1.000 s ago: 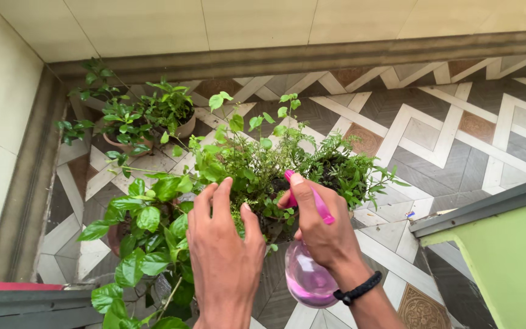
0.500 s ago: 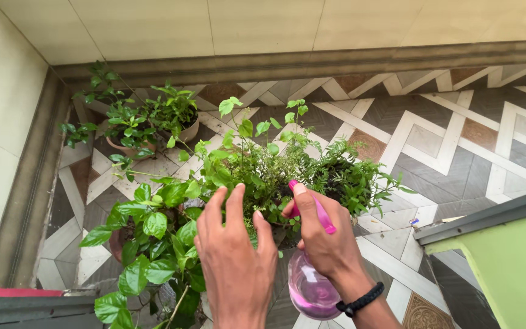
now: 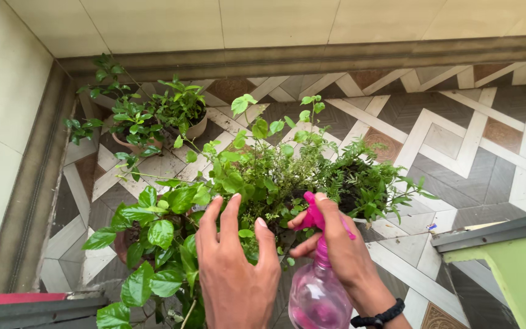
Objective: The person sprays water on potted plants using a spray bottle and touches the leaves by hand.
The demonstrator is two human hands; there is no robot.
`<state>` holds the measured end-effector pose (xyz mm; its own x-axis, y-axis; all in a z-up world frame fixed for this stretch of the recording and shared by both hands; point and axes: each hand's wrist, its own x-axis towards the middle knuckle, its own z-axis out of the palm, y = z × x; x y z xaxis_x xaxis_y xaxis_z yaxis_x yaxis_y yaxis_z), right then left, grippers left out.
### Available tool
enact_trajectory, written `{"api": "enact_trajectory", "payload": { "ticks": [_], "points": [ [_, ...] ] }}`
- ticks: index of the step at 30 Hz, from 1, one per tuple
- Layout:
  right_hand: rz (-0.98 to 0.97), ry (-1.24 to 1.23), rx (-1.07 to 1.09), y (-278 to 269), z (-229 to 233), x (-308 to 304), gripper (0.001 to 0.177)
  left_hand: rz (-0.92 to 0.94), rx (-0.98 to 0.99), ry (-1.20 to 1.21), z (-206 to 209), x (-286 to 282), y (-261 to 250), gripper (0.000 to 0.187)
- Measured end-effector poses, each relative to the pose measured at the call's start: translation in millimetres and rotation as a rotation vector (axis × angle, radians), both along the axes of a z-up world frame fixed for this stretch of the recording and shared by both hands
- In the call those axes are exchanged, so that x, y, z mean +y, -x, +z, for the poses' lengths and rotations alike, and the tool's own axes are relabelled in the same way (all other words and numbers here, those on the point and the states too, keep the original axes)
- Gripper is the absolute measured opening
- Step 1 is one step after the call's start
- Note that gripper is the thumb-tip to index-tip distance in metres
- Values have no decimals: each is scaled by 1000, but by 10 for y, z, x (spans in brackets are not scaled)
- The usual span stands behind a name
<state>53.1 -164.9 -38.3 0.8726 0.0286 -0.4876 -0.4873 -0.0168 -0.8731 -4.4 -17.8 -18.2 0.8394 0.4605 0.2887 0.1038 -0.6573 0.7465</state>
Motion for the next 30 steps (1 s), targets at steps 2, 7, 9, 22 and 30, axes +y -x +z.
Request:
{"api": "enact_trajectory", "payload": {
  "ticks": [2,7,9,22,30],
  "points": [
    [-8,-9,24,4,-57,6,61,6,-11,12,-57,-4,-19,50],
    [7,5,-10,-45,-47,41,56,11,-50,23,-153,3,-57,50],
    [-12,93,0,-52,-26,24,67,16,-49,41,-193,-17,-73,50],
    [88,172,-118,-10,60,12,66,-14,-40,35,-65,-137,-72,48],
    [141,271,-165,306,512,123,57,-11,5,-9,126,-141,12,51]
  ]
}}
